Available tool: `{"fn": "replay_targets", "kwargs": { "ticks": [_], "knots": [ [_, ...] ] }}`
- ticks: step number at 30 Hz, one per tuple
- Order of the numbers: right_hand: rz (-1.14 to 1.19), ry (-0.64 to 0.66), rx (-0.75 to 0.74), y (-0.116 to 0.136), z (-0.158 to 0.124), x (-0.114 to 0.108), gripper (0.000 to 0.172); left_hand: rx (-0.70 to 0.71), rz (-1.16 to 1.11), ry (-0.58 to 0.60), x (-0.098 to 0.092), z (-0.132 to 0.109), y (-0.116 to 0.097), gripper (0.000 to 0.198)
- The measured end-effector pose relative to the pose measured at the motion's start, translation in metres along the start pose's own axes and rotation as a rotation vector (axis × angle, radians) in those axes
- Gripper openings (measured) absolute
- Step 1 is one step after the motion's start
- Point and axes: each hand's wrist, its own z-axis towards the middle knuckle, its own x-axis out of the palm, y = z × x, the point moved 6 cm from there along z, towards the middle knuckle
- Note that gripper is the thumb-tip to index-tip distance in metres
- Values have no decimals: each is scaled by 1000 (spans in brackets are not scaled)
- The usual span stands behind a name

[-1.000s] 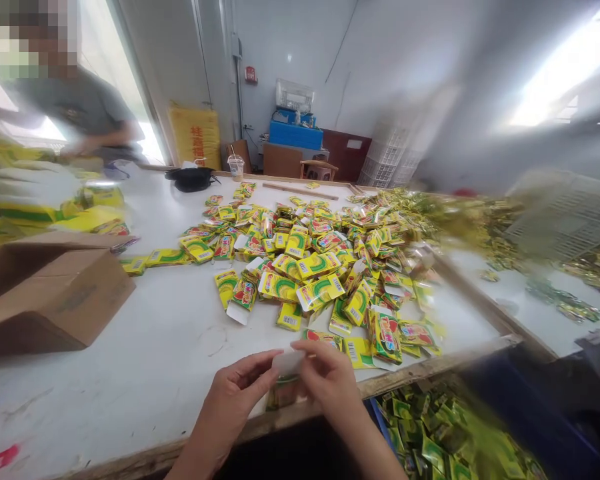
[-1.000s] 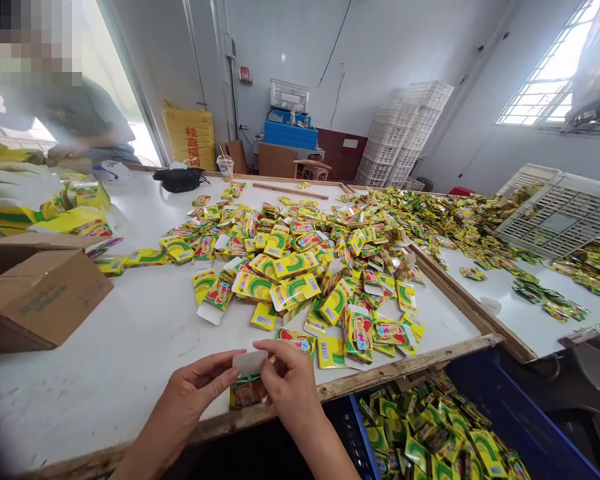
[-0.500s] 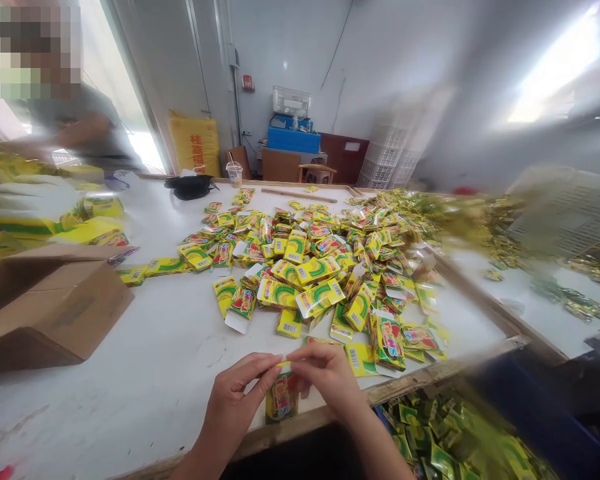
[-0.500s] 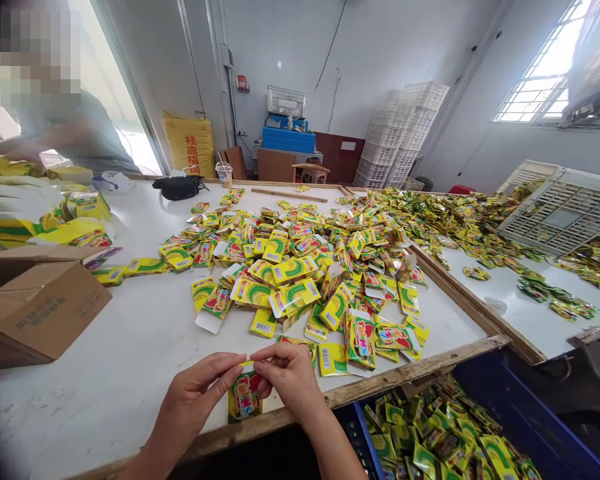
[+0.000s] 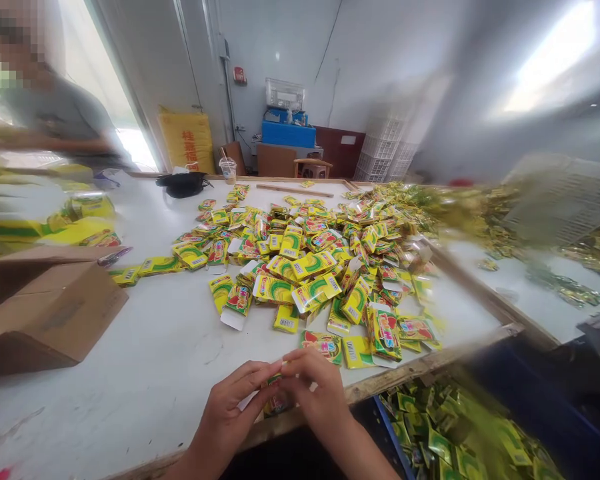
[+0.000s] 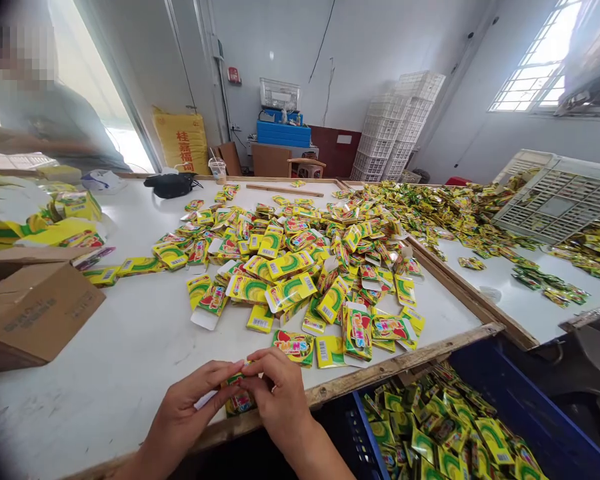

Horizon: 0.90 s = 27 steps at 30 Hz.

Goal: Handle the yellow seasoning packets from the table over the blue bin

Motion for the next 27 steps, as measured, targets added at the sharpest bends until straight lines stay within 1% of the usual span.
{"fn": "replay_targets", "kwargs": {
  "ticks": [3, 5, 6, 7, 8, 9, 10, 11, 12, 13, 14, 15, 16, 17, 18, 19, 20, 21, 22, 24, 25, 26, 27],
  "knots": [
    [-11, -37, -20, -1, -3, 5, 16, -16, 23, -50, -1, -9, 4, 35],
    [2, -52, -30, 5, -3, 7, 14, -12, 35, -56, 0, -13, 3, 33],
    [15, -59, -29, 9, -3, 5, 11, -19, 32, -42, 1, -12, 1, 32],
    [28, -71, -18, 14, -3, -3, 8, -38, 25, -24, 4, -10, -1, 31],
    [36, -93, 5, 19, -6, -17, 6, -66, 21, -6, 8, -4, -4, 32],
    [34, -140, 44, 23, -12, -39, 5, -91, 30, 4, 12, 4, -7, 35],
    [20, -210, 97, 27, -21, -69, 5, -97, 58, 11, 19, 15, -11, 39],
    [-18, -283, 164, 29, -33, -106, 6, -72, 107, 31, 27, 27, -17, 43],
    [-84, -387, 243, 30, -50, -148, 9, -19, 176, 72, 38, 41, -22, 47],
    [-180, -435, 318, 31, -66, -190, 11, 44, 264, 136, 51, 55, -27, 51],
    [-327, -445, 403, 31, -82, -229, 14, 98, 355, 205, 65, 67, -29, 56],
    [-516, -494, 457, 33, -98, -266, 13, 126, 435, 266, 78, 78, -29, 59],
    [-678, -563, 495, 36, -111, -295, 19, 129, 495, 314, 88, 86, -27, 63],
    [-785, -609, 512, 38, -120, -312, 26, 115, 535, 339, 95, 92, -25, 65],
    [-821, -637, 511, 38, -124, -317, 30, 100, 555, 349, 98, 95, -25, 66],
    [-781, -630, 499, 35, -123, -309, 30, 97, 556, 360, 100, 94, -26, 66],
    [-690, -585, 470, 30, -115, -290, 28, 111, 550, 375, 99, 91, -31, 68],
    [-578, -509, 434, 24, -103, -262, 26, 136, 547, 386, 97, 86, -37, 71],
    [-466, -423, 394, 19, -86, -229, 27, 173, 548, 387, 92, 79, -44, 75],
    [-295, -235, 334, 9, -50, -161, 36, 276, 559, 355, 79, 63, -60, 81],
    [-188, -147, 323, 3, -35, -129, 38, 328, 570, 317, 71, 55, -66, 81],
    [-75, -77, 323, -2, -22, -102, 39, 360, 585, 255, 62, 48, -69, 80],
    [47, -33, 328, -8, -13, -79, 38, 356, 596, 166, 52, 42, -68, 76]
  ]
}}
